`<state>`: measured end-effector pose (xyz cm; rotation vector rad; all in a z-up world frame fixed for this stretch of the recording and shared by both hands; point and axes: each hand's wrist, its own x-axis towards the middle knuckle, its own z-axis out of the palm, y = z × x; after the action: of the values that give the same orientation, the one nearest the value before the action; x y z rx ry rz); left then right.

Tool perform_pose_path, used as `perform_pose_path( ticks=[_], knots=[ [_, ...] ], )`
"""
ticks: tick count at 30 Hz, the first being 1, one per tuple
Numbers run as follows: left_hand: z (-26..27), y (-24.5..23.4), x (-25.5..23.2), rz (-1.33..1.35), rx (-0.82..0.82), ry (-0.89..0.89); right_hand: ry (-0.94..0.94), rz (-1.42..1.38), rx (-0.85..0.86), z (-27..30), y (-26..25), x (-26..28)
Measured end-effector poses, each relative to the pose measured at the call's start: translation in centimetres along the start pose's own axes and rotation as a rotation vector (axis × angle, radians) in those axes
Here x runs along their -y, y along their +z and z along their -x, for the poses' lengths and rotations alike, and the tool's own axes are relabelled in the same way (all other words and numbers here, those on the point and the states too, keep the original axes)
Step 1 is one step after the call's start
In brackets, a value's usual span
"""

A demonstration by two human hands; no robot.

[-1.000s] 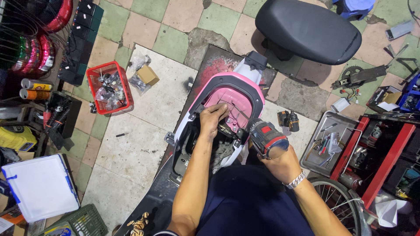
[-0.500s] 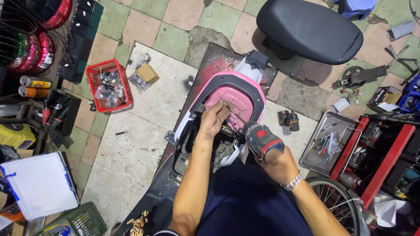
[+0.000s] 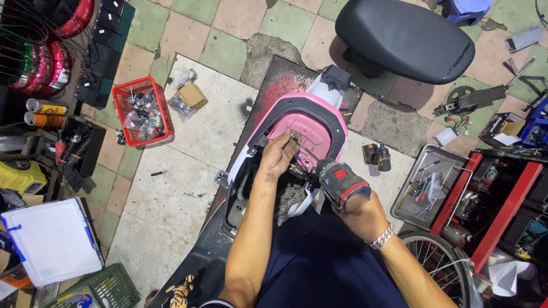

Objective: The person assembles the rear section of a pink and white scooter in a workshop. They use a cordless drill to secure a pink plastic cover and a black seat onto the scooter's frame, then close the seat to complete the assembly.

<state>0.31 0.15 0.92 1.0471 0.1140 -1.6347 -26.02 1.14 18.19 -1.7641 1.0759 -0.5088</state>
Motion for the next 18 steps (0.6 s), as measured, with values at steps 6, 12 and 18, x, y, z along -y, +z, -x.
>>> perform_pose_path(
  ticks=[6,12,18],
  knots=[
    [0.00,-0.02,0.01,0.002,0.025,0.004,0.045,-0.020,-0.001,0.13,0.13,-0.52],
    [0.26,0.14,-0.26,0.018,0.016,-0.002,0.054,-0.052,0.020,0.00,-0.01,-0.15],
    [-0.40,-0.73,0.18,0.047,0.034,-0.005,-0.030,-0.054,0.001,-0.22,-0.14,0.18]
  ],
)
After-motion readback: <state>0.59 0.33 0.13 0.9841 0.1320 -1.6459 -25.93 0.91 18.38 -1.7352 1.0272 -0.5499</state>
